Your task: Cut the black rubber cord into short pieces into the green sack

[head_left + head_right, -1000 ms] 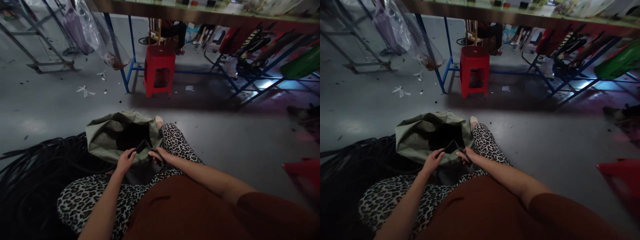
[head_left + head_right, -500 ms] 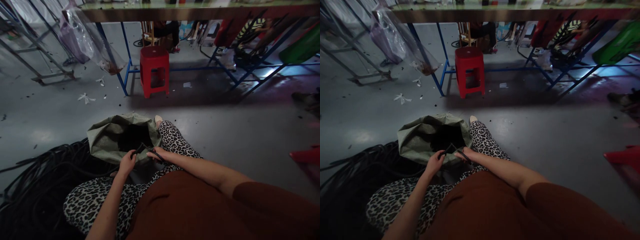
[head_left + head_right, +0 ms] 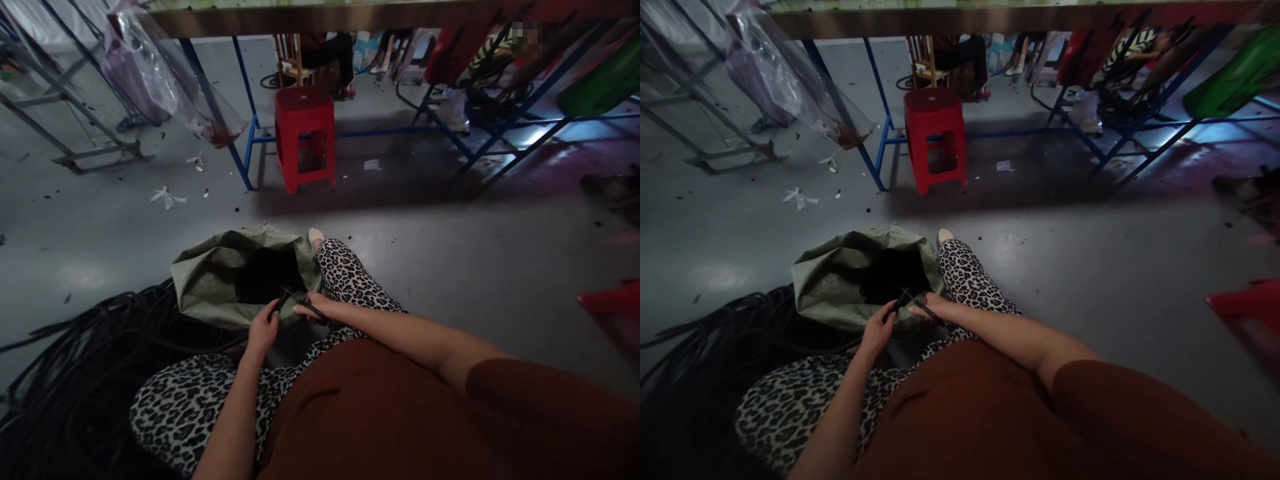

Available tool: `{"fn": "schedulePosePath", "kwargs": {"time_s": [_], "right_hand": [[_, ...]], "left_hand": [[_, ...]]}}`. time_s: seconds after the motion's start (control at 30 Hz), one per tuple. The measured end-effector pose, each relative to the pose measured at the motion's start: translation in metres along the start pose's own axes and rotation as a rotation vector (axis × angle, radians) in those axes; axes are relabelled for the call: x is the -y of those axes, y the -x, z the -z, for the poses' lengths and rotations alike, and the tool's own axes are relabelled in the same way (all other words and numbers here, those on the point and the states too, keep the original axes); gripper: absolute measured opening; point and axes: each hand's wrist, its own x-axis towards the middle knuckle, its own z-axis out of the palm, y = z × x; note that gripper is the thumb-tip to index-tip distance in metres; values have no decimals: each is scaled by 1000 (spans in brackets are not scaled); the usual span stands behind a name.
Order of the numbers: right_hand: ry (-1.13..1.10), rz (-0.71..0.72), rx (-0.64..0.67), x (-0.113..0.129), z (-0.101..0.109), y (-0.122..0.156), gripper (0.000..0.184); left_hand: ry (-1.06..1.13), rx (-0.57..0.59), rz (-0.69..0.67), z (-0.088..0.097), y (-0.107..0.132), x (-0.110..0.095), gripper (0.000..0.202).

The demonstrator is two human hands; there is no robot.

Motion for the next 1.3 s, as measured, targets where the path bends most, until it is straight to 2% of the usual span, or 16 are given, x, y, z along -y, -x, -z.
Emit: {"fn": "schedulePosePath", "kwargs": {"time_s": [0.27,0.43,1.03,1.3], "right_hand": [[22,-33,-17,2,2,-2,42],[-6,-50,-80,-1,-1,-4,39],[36,-37,3,3,5,-1,46],[52,-32,-16,-1,4,-6,44]], "left_hand": [[-4,-5,-9,-1,-2,0,40],[0,-36,-17,-3,-3,0,39],[-12,-30,-21,-3,-2,0,39],[-17,-26,-19,-3,-3,0,39]]}}
